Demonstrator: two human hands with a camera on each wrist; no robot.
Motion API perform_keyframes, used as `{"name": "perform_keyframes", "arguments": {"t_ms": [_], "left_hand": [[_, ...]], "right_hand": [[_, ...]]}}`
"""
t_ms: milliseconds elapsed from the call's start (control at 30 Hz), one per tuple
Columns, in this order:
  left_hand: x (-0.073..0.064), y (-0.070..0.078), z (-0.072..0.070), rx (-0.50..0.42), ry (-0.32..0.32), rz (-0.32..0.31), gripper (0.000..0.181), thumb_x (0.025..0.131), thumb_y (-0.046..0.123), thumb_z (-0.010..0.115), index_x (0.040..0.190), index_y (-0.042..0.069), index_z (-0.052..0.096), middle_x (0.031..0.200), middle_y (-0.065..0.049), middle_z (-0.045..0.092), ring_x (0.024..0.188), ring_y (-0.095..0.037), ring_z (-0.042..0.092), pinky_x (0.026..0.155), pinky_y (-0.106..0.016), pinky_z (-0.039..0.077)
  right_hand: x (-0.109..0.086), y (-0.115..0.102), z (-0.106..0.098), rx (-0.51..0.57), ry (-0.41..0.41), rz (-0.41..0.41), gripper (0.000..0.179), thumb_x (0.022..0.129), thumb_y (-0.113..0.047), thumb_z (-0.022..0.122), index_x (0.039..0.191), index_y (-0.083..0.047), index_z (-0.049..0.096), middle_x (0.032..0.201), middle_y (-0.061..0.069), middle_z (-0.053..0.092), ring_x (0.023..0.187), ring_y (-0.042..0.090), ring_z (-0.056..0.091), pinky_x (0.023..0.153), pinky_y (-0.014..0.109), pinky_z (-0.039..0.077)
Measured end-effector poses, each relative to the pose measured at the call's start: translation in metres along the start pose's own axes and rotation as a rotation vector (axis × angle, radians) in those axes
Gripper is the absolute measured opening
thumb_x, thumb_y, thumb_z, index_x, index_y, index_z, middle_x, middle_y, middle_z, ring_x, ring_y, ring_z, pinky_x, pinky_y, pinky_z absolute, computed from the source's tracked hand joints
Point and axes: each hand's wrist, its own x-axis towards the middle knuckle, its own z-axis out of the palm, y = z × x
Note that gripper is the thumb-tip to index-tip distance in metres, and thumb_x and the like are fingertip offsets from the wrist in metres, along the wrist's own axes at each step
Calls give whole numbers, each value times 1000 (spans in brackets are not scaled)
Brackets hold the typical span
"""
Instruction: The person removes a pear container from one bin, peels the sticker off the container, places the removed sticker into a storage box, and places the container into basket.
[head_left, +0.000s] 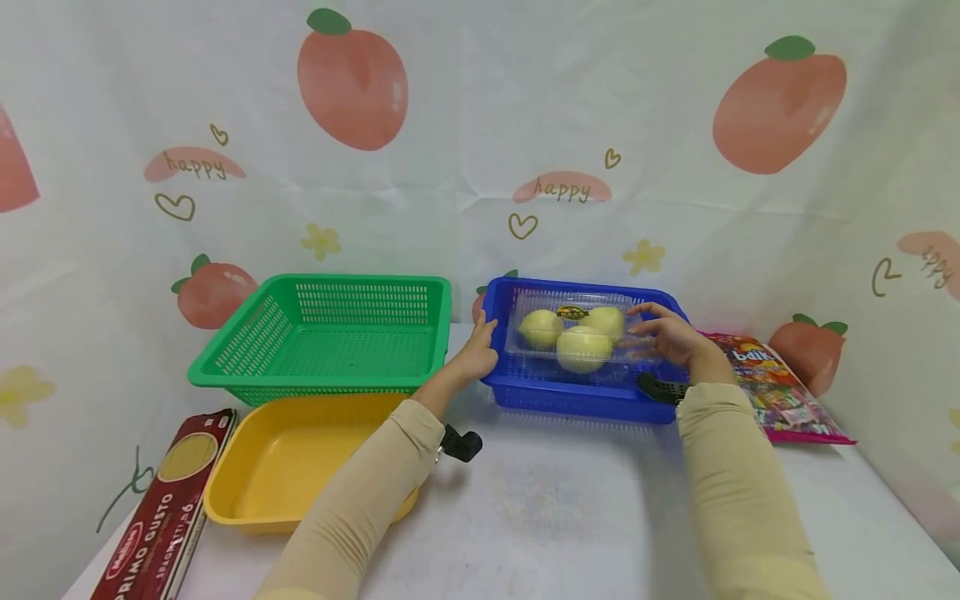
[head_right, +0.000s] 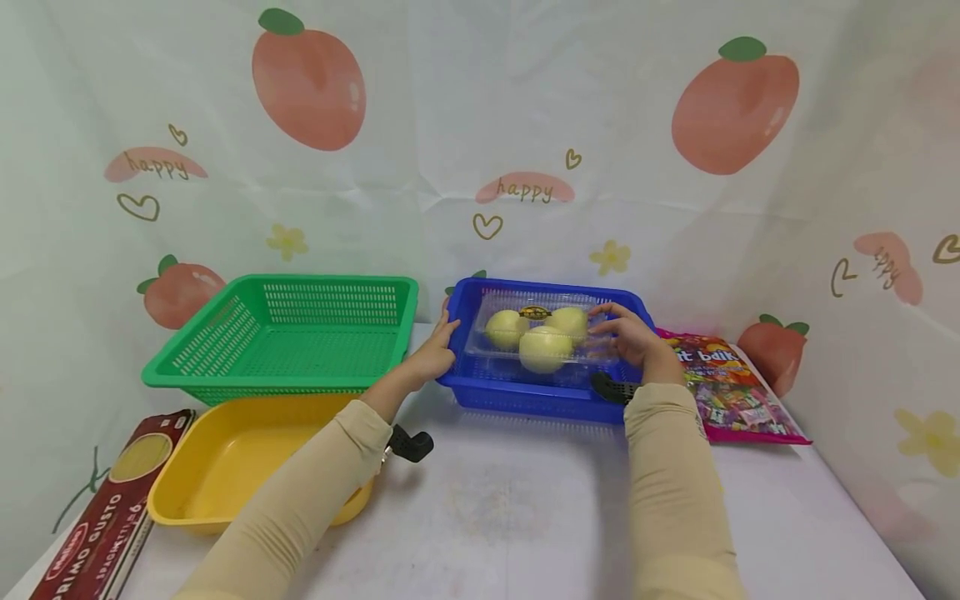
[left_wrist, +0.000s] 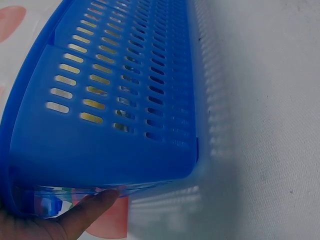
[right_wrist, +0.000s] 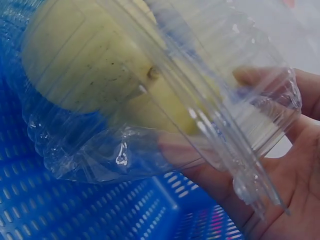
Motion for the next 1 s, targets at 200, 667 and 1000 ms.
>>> {"name": "perform_keyframes", "arguments": {"t_ms": [200,667,1000], "left_hand": [[2,1,0,-12,6,-1,66,84,-9,30,148,0,16,158,-11,-10,145,-30,-4,118,-49,8],[1,4,-1,-11,0,-23,65,86,-9,29,148,2,15,158,-5,-12,145,-28,-3,118,-47,9],[-2,1,1,-10,1,7,64,84,-11,29,146,-2,17,157,-10,-11,145,-29,-4,118,-46,9]], "right_hand": [[-5,-9,-5,7,-6,-41,22,96,-8,46,115,-19,42,98,4,47,83,13,69,75,33,57],[-17,-26,-5,58,-25,-105,23,95,-5,45,116,-13,41,103,6,46,85,14,69,73,32,57],[-32,-34,-7,125,-53,-149,22,96,-3,44,114,-15,46,114,7,40,88,16,69,74,32,57]]}}
